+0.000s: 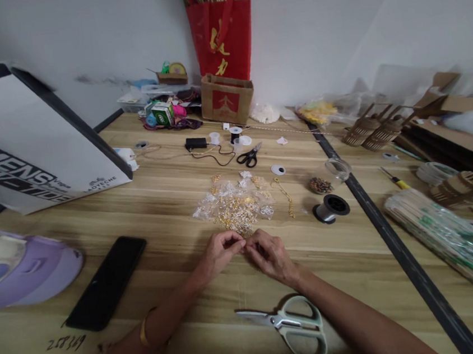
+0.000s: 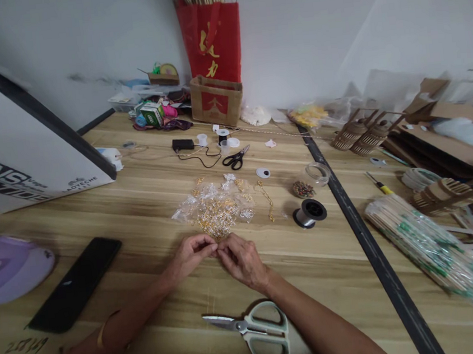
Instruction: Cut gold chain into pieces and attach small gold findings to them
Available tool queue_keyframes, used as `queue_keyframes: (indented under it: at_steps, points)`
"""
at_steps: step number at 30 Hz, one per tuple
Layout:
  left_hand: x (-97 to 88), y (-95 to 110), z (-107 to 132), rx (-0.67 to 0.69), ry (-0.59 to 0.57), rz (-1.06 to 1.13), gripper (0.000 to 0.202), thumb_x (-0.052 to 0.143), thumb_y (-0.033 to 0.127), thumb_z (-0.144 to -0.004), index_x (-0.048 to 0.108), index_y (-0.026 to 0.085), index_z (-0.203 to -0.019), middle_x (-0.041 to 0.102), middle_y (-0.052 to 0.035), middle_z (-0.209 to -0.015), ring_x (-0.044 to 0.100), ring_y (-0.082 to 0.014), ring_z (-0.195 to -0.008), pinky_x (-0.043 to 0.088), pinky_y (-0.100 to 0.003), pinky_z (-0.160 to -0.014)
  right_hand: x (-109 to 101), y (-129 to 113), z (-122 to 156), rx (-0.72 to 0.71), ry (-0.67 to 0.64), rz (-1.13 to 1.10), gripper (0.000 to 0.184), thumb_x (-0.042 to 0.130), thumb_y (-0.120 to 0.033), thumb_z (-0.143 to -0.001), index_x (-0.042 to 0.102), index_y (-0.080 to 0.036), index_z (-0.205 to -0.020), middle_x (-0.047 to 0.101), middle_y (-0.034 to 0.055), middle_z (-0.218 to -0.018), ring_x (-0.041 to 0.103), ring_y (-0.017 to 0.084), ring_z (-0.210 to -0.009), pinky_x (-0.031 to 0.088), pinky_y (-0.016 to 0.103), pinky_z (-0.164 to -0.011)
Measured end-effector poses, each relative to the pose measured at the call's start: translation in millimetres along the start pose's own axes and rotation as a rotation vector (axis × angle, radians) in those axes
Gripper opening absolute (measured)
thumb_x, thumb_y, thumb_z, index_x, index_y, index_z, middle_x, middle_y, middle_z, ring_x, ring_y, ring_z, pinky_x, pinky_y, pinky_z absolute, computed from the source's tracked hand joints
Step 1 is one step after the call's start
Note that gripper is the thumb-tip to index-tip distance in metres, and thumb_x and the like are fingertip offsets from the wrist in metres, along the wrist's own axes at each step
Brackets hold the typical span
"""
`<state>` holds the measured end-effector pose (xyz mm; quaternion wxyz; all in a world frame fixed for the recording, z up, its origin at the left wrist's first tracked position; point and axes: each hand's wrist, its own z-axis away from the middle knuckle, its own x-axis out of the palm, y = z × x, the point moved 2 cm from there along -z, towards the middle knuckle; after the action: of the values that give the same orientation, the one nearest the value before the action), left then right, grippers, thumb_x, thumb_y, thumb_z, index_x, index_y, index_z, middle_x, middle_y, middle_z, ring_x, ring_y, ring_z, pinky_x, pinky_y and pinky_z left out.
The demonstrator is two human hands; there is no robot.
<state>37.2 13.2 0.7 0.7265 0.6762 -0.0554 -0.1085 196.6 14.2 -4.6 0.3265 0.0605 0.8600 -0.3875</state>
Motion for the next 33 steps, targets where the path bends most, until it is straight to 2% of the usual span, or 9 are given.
queue_keyframes:
  at_steps: [12, 33]
  points:
    - [-0.7, -6.3, -1.7, -0.078, -0.018, 0.105, 0.02, 0.069, 0.03, -0.066, 0.061, 0.012, -0.068, 0.06, -0.002, -0.064, 0.055, -0.0132, -0.063, 0.045, -0.025, -0.063, -0.9, 0.3, -0.3, 0.039, 0.015, -0.046, 0.009, 0.048, -0.021, -0.089, 0.054, -0.018, -0.082, 0.054, 0.0023, -0.071, 0.05, 0.012, -0.061, 0.039, 0.023, -0.054]
    - [-0.9, -5.7, -3.0, -0.086, -0.04, 0.198, 0.025, 0.072, 0.033, -0.065, 0.062, 0.011, -0.069, 0.06, -0.0007, -0.063, 0.055, -0.0118, -0.062, 0.045, -0.024, -0.063, -1.7, 0.8, -2.4, 0.095, 0.04, -0.16, 0.008, 0.049, -0.02, -0.088, 0.052, -0.018, -0.081, 0.052, 0.001, -0.07, 0.048, 0.012, -0.06, 0.038, 0.023, -0.054]
